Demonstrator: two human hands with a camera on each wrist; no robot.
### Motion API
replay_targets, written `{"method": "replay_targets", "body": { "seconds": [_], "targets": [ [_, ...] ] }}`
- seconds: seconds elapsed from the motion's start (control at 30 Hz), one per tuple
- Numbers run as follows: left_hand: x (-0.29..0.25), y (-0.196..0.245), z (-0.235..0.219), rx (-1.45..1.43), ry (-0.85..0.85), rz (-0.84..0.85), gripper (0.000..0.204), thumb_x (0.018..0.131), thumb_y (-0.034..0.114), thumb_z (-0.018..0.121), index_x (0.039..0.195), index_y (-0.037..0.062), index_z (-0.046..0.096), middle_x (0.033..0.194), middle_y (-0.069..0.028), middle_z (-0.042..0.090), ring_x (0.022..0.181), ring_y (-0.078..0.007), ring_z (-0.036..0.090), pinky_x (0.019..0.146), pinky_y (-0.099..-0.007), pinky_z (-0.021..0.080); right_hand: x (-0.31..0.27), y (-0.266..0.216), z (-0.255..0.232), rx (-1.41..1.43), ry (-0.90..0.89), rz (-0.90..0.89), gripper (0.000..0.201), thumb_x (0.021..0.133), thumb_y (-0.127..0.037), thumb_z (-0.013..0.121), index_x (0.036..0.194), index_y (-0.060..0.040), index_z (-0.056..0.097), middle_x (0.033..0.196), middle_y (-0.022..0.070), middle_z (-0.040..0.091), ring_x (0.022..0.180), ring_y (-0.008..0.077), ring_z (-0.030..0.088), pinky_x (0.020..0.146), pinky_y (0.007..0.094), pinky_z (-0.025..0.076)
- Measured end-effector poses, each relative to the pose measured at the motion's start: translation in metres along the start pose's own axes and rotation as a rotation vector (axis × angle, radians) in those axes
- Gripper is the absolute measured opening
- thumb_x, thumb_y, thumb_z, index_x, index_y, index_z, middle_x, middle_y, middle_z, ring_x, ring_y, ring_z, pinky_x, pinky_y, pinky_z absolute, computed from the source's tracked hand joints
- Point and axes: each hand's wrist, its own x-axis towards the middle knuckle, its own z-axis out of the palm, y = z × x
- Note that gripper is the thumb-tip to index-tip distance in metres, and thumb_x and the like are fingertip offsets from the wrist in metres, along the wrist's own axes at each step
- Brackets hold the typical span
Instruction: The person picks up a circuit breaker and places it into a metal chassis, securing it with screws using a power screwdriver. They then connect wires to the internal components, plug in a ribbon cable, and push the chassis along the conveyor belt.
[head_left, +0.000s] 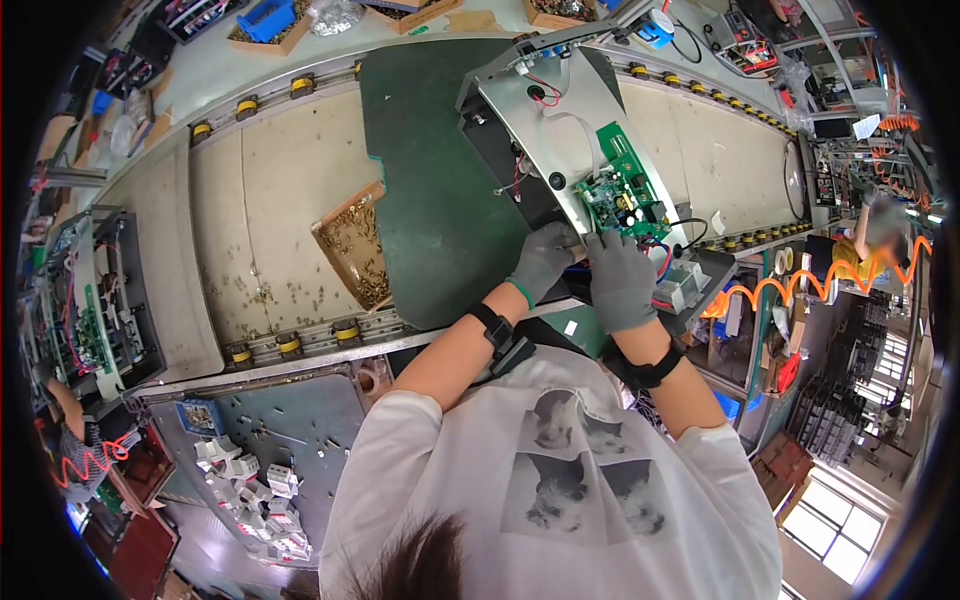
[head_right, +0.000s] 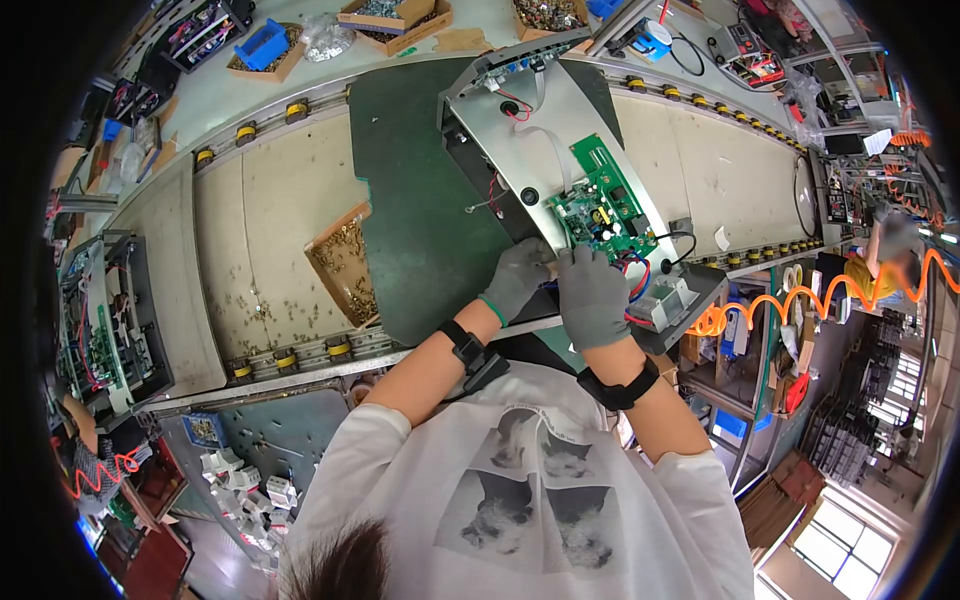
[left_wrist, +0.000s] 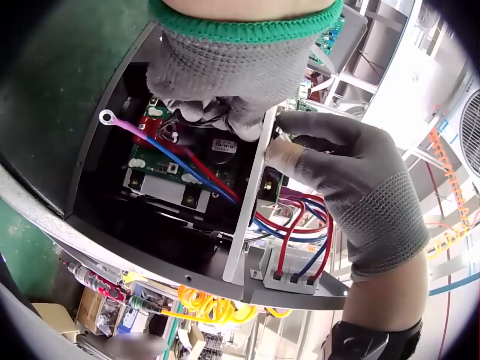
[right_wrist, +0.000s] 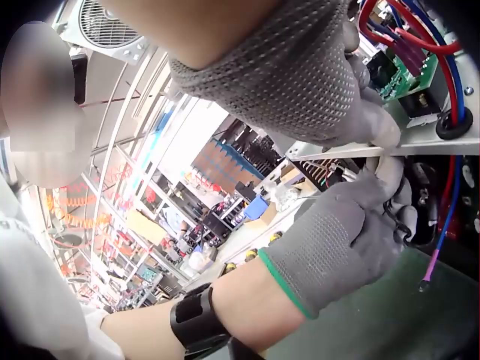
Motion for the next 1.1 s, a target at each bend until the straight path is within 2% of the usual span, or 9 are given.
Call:
{"method": "replay_targets", "body": {
  "seconds": [0.23, 0.33, 0.47, 0.53, 0.67, 0.77, 0.83, 0.97, 1.1],
  "targets": [
    [-0.021, 0.031, -0.020, 0.129, -0.093, 0.085, 0.025, 0.081, -0.003, 0.062, 0.105, 0.0037, 0.060, 0.089, -0.0027, 0.063, 0.083, -0.0084, 0.057, 0.074, -0.0230, 0.048, 0.004, 0.004, -0.020, 0.000, -0.102, 0.074, 0.019, 0.069, -0.008, 0.062, 0.087, -0.0089, 0.056, 0.088, 0.0074, 0.053, 0.072, 0.0218, 0.062, 0.055, 0.0331, 0.050],
    [-0.026, 0.014, -0.025, 0.169, -0.046, 0.240, 0.024, 0.082, -0.005, 0.060, 0.103, 0.0056, 0.062, 0.090, -0.0023, 0.064, 0.082, -0.0085, 0.059, 0.073, -0.0222, 0.048, 0.000, 0.005, -0.016, 0.024, -0.072, 0.121, 0.023, 0.070, -0.007, 0.062, 0.091, -0.0096, 0.053, 0.089, 0.0075, 0.053, 0.072, 0.0224, 0.063, 0.054, 0.0337, 0.050],
    [-0.021, 0.005, -0.021, 0.168, -0.075, 0.122, 0.021, 0.081, -0.005, 0.059, 0.099, 0.0035, 0.064, 0.089, -0.0027, 0.065, 0.080, -0.0084, 0.059, 0.068, -0.0218, 0.048, 0.003, 0.006, -0.024, 0.086, -0.013, 0.220, 0.024, 0.073, -0.008, 0.061, 0.095, -0.0111, 0.052, 0.091, 0.0088, 0.054, 0.068, 0.0260, 0.064, 0.054, 0.0364, 0.050],
    [-0.012, 0.008, -0.012, 0.101, 0.088, 0.007, 0.013, 0.079, -0.005, 0.063, 0.089, 0.0027, 0.064, 0.087, -0.0046, 0.065, 0.079, -0.0096, 0.059, 0.069, -0.0234, 0.048, 0.002, 0.007, -0.032, 0.088, -0.079, 0.254, 0.023, 0.075, -0.009, 0.060, 0.096, -0.0112, 0.053, 0.095, 0.0090, 0.055, 0.070, 0.0286, 0.064, 0.055, 0.0381, 0.051],
    [-0.004, 0.004, -0.010, 0.061, 0.109, 0.071, 0.014, 0.077, -0.005, 0.065, 0.089, 0.0026, 0.063, 0.086, -0.0052, 0.065, 0.077, -0.0106, 0.059, 0.070, -0.0242, 0.049, -0.011, 0.024, -0.041, 0.132, -0.022, 0.265, 0.021, 0.077, -0.011, 0.059, 0.097, -0.0128, 0.053, 0.095, 0.0089, 0.056, 0.071, 0.0308, 0.064, 0.056, 0.0404, 0.051],
    [-0.010, 0.005, -0.012, 0.218, 0.058, 0.168, 0.017, 0.079, -0.005, 0.063, 0.094, 0.0011, 0.063, 0.088, -0.0048, 0.065, 0.078, -0.0084, 0.059, 0.068, -0.0206, 0.048, -0.014, 0.042, -0.059, 0.120, 0.100, 0.427, 0.020, 0.079, -0.013, 0.058, 0.099, -0.0149, 0.054, 0.095, 0.0090, 0.057, 0.073, 0.0328, 0.063, 0.058, 0.0418, 0.050],
    [-0.008, 0.000, -0.012, 0.254, 0.160, 0.207, 0.017, 0.078, -0.005, 0.064, 0.094, 0.0018, 0.062, 0.087, -0.0049, 0.065, 0.077, -0.0088, 0.059, 0.070, -0.0212, 0.048, -0.015, 0.048, -0.073, 0.158, 0.110, 0.376, 0.019, 0.080, -0.015, 0.057, 0.099, -0.0164, 0.055, 0.092, 0.0093, 0.057, 0.073, 0.0333, 0.062, 0.058, 0.0421, 0.050],
    [-0.003, -0.005, -0.012, 0.180, 0.107, 0.179, 0.016, 0.078, -0.003, 0.063, 0.093, 0.0023, 0.062, 0.087, -0.0048, 0.065, 0.077, -0.0090, 0.060, 0.070, -0.0234, 0.049, -0.015, 0.033, -0.082, 0.254, 0.148, 0.346, 0.023, 0.075, -0.005, 0.058, 0.096, -0.0157, 0.056, 0.092, 0.0084, 0.058, 0.075, 0.0328, 0.061, 0.062, 0.0405, 0.049],
    [-0.030, 0.046, -0.003, 0.291, 0.248, 0.289, 0.011, 0.081, 0.000, 0.061, 0.092, 0.0012, 0.061, 0.085, -0.0038, 0.063, 0.074, -0.0079, 0.058, 0.068, -0.0226, 0.048, 0.001, 0.020, -0.074, 0.339, 0.243, 0.163, 0.022, 0.074, 0.000, 0.056, 0.093, -0.0114, 0.055, 0.094, 0.0100, 0.060, 0.080, 0.0330, 0.060, 0.067, 0.0401, 0.049]
  ]
}}
